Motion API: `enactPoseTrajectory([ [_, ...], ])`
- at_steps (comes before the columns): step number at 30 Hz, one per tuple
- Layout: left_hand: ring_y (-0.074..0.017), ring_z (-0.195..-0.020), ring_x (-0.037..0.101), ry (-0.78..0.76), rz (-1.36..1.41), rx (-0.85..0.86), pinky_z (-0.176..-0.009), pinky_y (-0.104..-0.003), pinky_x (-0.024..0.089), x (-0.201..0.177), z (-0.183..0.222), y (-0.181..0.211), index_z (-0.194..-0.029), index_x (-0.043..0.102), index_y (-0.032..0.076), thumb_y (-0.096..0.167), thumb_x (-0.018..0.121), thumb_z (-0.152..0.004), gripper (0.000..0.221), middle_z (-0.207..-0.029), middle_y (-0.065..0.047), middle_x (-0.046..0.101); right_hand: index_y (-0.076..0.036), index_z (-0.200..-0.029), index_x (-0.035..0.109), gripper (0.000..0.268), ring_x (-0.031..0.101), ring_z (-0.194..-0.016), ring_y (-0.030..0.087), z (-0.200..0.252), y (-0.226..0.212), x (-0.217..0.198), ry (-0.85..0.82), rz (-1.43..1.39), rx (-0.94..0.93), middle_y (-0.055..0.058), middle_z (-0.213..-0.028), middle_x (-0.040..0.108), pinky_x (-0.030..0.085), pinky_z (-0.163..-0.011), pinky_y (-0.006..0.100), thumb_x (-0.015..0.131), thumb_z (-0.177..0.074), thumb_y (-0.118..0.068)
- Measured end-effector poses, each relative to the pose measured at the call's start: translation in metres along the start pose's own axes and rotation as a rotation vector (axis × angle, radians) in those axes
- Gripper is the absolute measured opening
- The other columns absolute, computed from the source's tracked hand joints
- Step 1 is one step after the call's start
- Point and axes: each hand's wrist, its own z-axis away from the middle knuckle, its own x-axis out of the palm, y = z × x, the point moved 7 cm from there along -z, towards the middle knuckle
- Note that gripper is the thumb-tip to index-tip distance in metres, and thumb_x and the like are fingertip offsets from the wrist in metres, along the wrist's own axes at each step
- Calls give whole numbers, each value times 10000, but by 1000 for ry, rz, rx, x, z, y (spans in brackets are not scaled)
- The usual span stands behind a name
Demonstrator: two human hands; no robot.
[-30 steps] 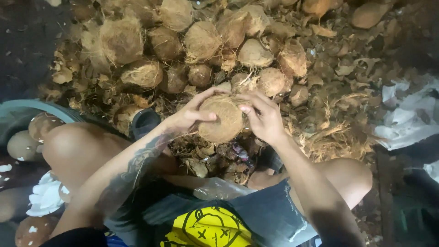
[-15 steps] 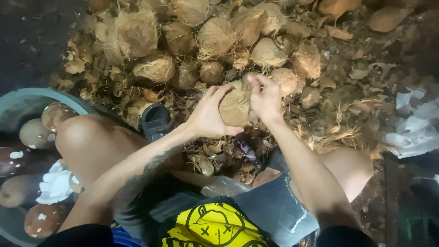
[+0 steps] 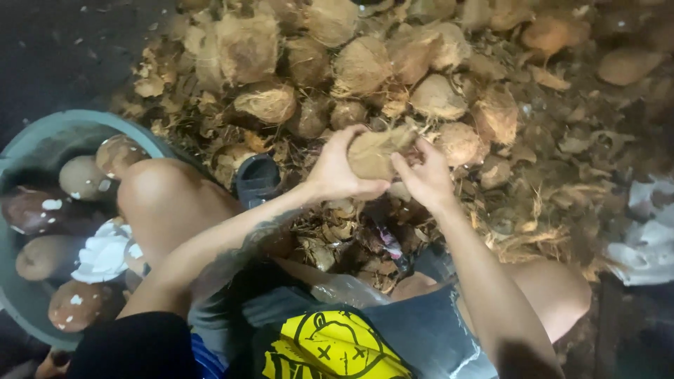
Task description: A person is manually removing the outer fibrous husks from coconuts using a blade tool and placing the husked coconuts into a plastic basin.
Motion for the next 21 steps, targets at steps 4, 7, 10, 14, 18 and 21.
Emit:
enactPoseTrajectory([
  [4,-409,-1255,666,-84,-11,34,-1105,-534,521,7,0,3,-1379,589,160,558,1017,-444,1103,-1243,-203,680,-101,-923,706,235,665,-613,109,12,-12,-16,147,367,-66,80,-759,705,511,-512,276,878,-853,-246],
  [7,-456,-1255,655,-138,-5,51,-1099,-563,515,7,-3,4,-1393,583,116,557,1015,-489,1095,-1249,-255,676,-100,-936,696,205,677,-589,93,-2,6,-23,149,316,-68,67,-707,691,537,-523,245,851,-835,-188],
  [10,-455,-1242,663,-149,-44,52,-1081,-568,524,5,1,16,-1407,580,108,556,1003,-504,1094,-1229,-257,683,-105,-1156,638,406,724,-723,155,6,-5,-23,169,285,-41,141,-886,743,595,-627,284,849,-811,-139],
  [14,-441,-1228,668,-122,-78,61,-1087,-547,529,5,13,22,-1414,572,128,539,996,-499,1089,-1231,-221,669,-161,-1201,595,472,753,-803,170,21,-21,-14,193,286,88,128,-931,767,614,-724,310,801,-777,-135],
  [18,-423,-1206,682,-79,-18,119,-1073,-531,525,4,16,10,-1383,604,135,517,1019,-468,1075,-1208,-201,677,-124,-1149,627,399,766,-923,209,7,9,-20,198,201,14,136,-951,778,596,-809,373,724,-770,-48],
  [21,-349,-1172,706,-59,139,180,-1045,-489,527,3,17,8,-1356,623,174,487,1047,-483,1019,-1168,-163,713,-75,-1150,658,379,724,-911,198,7,7,-28,196,23,-44,156,-971,748,594,-785,324,638,-800,69],
])
